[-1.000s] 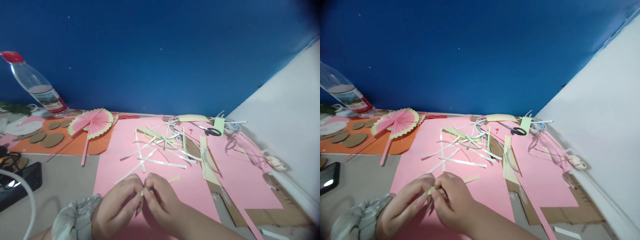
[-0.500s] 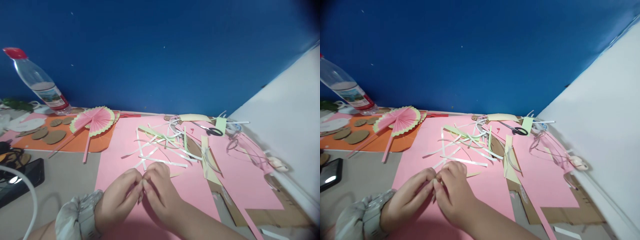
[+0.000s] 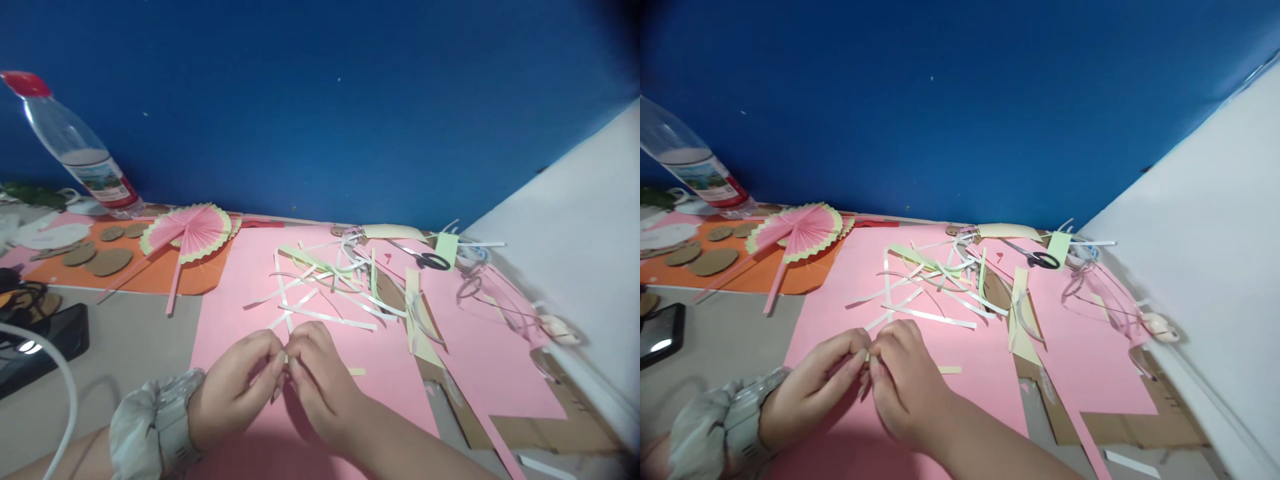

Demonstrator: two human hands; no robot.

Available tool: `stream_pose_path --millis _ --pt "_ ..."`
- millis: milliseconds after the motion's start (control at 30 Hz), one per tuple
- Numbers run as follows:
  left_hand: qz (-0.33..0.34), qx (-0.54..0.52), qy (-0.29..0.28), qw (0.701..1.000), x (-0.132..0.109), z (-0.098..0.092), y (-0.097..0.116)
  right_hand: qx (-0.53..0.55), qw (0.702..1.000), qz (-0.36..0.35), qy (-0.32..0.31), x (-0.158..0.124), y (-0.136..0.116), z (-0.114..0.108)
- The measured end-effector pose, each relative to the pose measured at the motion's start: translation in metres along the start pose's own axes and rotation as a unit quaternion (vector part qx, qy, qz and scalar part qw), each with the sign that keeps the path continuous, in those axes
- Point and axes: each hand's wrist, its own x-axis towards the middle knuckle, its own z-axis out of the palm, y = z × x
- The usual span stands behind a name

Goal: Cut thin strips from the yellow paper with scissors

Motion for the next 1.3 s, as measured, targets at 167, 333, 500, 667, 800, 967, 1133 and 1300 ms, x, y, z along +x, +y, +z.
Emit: stream_pose_path --millis 167,333,500,667,800,967,1133,1300 --pt "0.007 -0.002 -0.007 1.0 -0.0004 -0.0002 -0.0019 0.0 1.0 -0.003 -0.001 -0.0007 0.0012 0.0014" --pt "0.015 -0.005 -0.008 1.0 -0.0006 -0.0012 -0.0022 0.006 1.0 -0.01 -0.003 0.0006 0.001 0.0006" --pt "0.011 -0.012 -0.012 1.0 -0.0008 -0.0015 -0.0033 0.01 1.0 -0.006 0.006 0.0014 0.0006 0.0001" --pt "0.004 -0.015 -0.012 1.0 -0.0015 -0.0013 -0.0027 0.011 1.0 -0.007 0.004 0.002 0.0004 0.0008" --pt "0.005 -0.016 -0.014 1.0 -0.0013 -0.0016 -0.0027 0.014 1.0 -0.008 0.014 0.0019 -0.0003 0.0005" --pt "0.03 -0.01 -0.018 0.999 0.0003 -0.0021 -0.0028 0.018 1.0 -0.003 0.019 0.0019 -0.0011 -0.0005" --pt "0.041 0.014 -0.017 0.999 0.0009 -0.0018 -0.0019 0.025 1.0 0.002 0.018 0.0026 -0.001 -0.0006" --pt "0.04 0.027 -0.022 0.999 0.0009 -0.002 -0.0026 0.025 0.999 0.011 0.024 0.0025 -0.0013 -0.0005"
